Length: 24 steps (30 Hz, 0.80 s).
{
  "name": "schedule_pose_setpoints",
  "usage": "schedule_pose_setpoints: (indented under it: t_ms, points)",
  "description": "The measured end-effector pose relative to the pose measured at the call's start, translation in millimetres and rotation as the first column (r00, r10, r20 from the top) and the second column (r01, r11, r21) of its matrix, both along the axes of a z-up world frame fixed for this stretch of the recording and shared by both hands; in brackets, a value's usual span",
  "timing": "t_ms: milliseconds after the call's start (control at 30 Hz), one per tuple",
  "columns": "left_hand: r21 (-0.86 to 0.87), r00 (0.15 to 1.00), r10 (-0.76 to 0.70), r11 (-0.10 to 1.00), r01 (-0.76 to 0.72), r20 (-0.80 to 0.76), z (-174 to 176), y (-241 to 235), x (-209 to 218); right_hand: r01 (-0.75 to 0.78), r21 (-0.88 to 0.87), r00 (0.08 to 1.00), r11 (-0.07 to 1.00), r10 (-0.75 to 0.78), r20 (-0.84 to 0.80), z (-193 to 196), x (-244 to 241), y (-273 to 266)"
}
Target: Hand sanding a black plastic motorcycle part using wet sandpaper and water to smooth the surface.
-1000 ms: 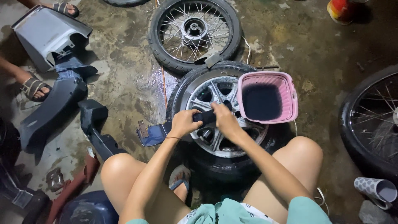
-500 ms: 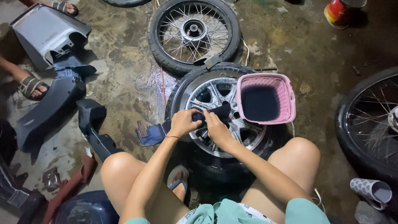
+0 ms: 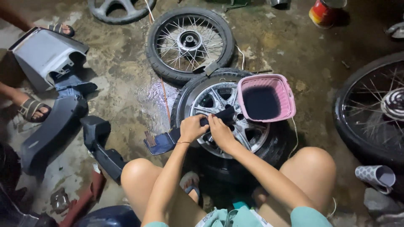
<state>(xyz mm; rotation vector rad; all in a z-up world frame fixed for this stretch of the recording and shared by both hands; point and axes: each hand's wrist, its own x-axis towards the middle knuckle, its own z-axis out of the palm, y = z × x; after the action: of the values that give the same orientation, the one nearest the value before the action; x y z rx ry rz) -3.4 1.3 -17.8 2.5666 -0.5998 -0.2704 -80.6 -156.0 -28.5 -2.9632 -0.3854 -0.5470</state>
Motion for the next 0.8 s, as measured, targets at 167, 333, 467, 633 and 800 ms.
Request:
schedule_pose_setpoints:
  t_ms: [167, 333, 467, 633, 800]
  points:
    - [-0.014, 0.997, 0.009, 1.000, -0.008, 0.072, -3, -3, 0, 0.101, -0.090, 0.995, 0.991, -0.101, -0.005, -2, 1, 8]
    - [-0.014, 0.991, 0.008, 1.000, -0.007, 0.131, -8, -6, 5, 0.197, -0.141, 0.980, 0.970, -0.194, 0.034, -13, 8, 16]
    - [-0.005, 0.986, 0.028, 1.000, -0.028, 0.167, -7, -4, 4, 0.201, -0.201, 0.979, 0.959, -0.190, 0.072, -24, 12, 16]
    - [-0.007, 0.987, 0.036, 0.999, -0.035, 0.156, -7, 0, 1, 0.143, -0.201, 0.989, 0.969, -0.131, 0.075, -17, 13, 14]
    - [0.020, 0.984, 0.067, 0.997, -0.071, 0.162, -9, -1, 5, 0.075, -0.208, 0.995, 0.975, -0.058, 0.083, -10, 18, 9]
